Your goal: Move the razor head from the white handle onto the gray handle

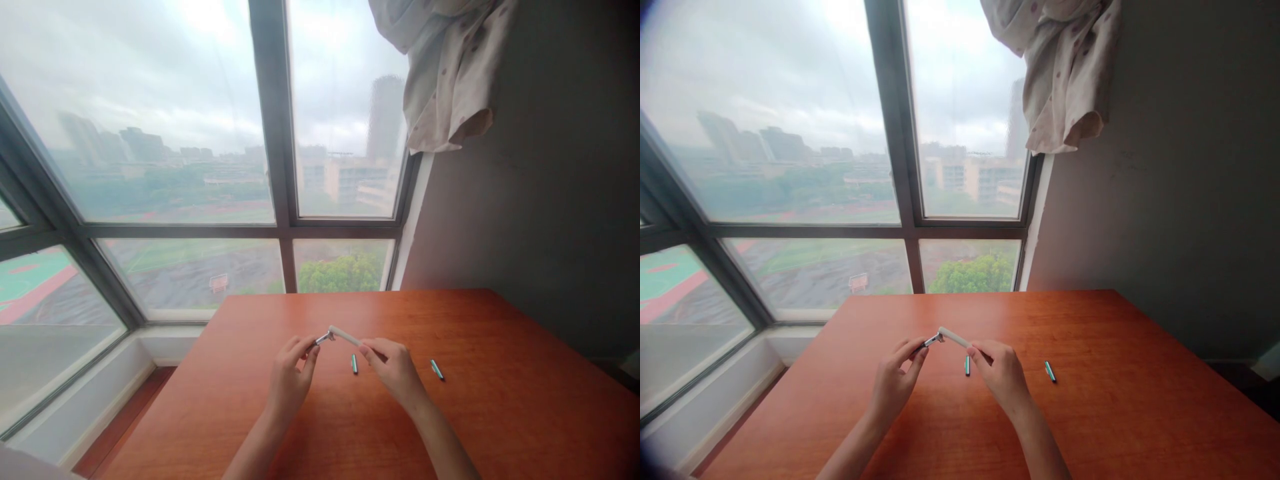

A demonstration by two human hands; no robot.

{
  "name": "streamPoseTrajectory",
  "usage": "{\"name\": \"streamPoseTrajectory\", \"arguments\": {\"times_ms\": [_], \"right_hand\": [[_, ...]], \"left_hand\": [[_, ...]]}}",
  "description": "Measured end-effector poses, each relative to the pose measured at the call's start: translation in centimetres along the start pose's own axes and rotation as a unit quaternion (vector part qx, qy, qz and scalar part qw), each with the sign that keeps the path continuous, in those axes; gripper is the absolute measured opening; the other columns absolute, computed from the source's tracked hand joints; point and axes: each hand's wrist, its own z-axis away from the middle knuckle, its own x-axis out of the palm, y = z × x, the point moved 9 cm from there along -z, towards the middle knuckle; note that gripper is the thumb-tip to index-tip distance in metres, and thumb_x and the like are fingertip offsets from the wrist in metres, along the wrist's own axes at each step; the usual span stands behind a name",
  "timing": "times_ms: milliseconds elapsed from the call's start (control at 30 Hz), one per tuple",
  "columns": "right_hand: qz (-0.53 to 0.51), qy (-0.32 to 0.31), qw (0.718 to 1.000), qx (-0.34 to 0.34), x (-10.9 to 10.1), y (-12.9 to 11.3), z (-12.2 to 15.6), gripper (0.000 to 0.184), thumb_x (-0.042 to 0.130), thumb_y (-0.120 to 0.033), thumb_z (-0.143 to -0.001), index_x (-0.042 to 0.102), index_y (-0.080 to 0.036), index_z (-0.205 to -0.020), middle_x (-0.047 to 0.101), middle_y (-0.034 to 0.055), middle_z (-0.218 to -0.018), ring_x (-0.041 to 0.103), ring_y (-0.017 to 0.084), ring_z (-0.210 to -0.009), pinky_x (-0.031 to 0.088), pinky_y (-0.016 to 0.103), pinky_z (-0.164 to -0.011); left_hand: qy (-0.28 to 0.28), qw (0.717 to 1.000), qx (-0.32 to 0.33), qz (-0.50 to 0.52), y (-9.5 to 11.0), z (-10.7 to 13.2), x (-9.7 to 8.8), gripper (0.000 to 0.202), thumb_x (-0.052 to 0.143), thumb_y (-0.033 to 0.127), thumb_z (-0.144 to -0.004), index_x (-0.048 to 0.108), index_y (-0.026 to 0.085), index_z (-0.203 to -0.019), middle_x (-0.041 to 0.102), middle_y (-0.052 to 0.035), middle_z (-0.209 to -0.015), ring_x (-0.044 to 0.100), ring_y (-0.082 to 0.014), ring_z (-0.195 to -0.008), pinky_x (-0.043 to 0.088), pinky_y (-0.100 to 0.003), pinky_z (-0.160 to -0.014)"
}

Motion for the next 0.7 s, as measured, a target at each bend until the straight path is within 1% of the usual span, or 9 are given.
{"name": "streamPoseTrajectory", "arguments": {"times_ms": [233, 400, 467, 567, 700], "right_hand": [[0.008, 0.009, 1.000, 0.012, -0.13, 0.15, -0.04, 0.039, 0.044, -0.043, -0.094, 0.074, -0.020, -0.085, 0.068, 0.0048, -0.071, 0.060, 0.017, -0.064, 0.040, 0.023, -0.058], [0.035, 0.028, 0.999, 0.019, -0.42, 0.33, 0.03, 0.039, 0.044, -0.045, -0.093, 0.075, -0.022, -0.088, 0.071, 0.0068, -0.075, 0.062, 0.019, -0.065, 0.043, 0.023, -0.060], [0.029, 0.033, 0.999, 0.019, -0.56, 0.28, 0.04, 0.039, 0.044, -0.045, -0.093, 0.075, -0.022, -0.088, 0.071, 0.0068, -0.074, 0.062, 0.019, -0.065, 0.043, 0.023, -0.060], [0.004, 0.019, 1.000, 0.012, -0.34, -0.02, -0.01, 0.041, 0.043, -0.045, -0.094, 0.074, -0.020, -0.085, 0.068, 0.0053, -0.069, 0.060, 0.017, -0.062, 0.041, 0.023, -0.057], [-0.009, 0.013, 1.000, 0.013, -0.20, -0.14, -0.06, 0.045, 0.041, -0.047, -0.094, 0.073, -0.018, -0.082, 0.067, 0.0047, -0.066, 0.059, 0.017, -0.061, 0.039, 0.022, -0.056]], "left_hand": [[-0.010, 1.000, 0.002, -0.014, -0.09, -0.03, 0.09, 0.023, 0.048, 0.031, -0.092, 0.067, 0.020, -0.098, 0.065, -0.0053, -0.082, 0.061, -0.0176, -0.070, 0.048, -0.028, -0.067], [-0.014, 1.000, 0.000, -0.023, -0.26, -0.02, 0.18, 0.022, 0.050, 0.031, -0.091, 0.068, 0.022, -0.098, 0.065, -0.0046, -0.081, 0.062, -0.0179, -0.070, 0.049, -0.027, -0.066], [-0.010, 1.000, -0.004, -0.013, -0.20, -0.03, 0.10, 0.021, 0.051, 0.030, -0.090, 0.069, 0.022, -0.097, 0.065, -0.0044, -0.081, 0.062, -0.0177, -0.070, 0.049, -0.026, -0.067], [-0.005, 1.000, -0.007, 0.006, 0.05, -0.06, -0.07, 0.021, 0.052, 0.028, -0.089, 0.070, 0.022, -0.096, 0.066, -0.0046, -0.082, 0.062, -0.0179, -0.072, 0.048, -0.026, -0.067], [-0.015, 0.999, -0.009, 0.029, 0.19, -0.11, 0.06, 0.022, 0.051, 0.029, -0.090, 0.069, 0.020, -0.096, 0.066, -0.0055, -0.082, 0.061, -0.0182, -0.074, 0.048, -0.027, -0.068]]}}
